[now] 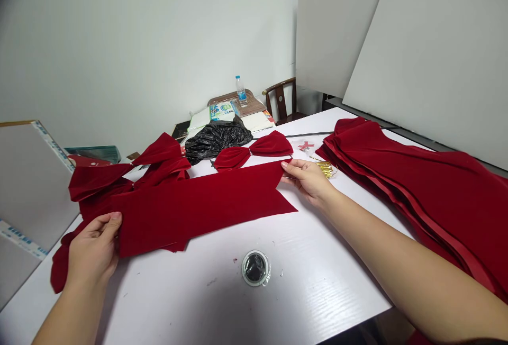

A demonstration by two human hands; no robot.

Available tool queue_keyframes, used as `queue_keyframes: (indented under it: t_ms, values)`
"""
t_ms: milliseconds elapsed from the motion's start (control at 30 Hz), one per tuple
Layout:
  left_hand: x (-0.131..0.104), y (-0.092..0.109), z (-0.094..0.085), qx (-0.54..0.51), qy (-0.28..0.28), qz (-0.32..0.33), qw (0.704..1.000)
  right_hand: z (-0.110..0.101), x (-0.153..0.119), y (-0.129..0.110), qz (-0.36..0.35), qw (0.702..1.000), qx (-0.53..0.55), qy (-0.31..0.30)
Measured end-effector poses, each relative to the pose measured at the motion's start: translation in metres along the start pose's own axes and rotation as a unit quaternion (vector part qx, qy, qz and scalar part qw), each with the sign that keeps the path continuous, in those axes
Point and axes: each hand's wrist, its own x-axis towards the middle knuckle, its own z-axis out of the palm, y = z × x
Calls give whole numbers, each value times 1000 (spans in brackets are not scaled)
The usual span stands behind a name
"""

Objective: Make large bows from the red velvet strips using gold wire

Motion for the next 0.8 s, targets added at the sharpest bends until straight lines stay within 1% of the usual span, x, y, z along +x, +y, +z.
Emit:
queue_keyframes:
  t_ms: [100, 167, 267, 500, 800]
  values:
    - [-2, 3, 2, 1, 15, -19, 1000, 2, -1, -1, 1, 1000, 11, 0]
    - [-3, 4, 2, 10, 22, -20, 1000, 3, -2, -1, 0, 1000, 8, -2]
    - [-3, 4, 2, 14, 20, -12, 1000, 2, -1, -1, -4, 1000, 6, -5]
    - [-3, 5, 3, 3, 20, -29, 999, 3, -2, -2, 0, 1000, 15, 11]
    - [-3, 4, 4, 4, 23, -30, 999, 3, -1, -2, -4, 1000, 14, 6]
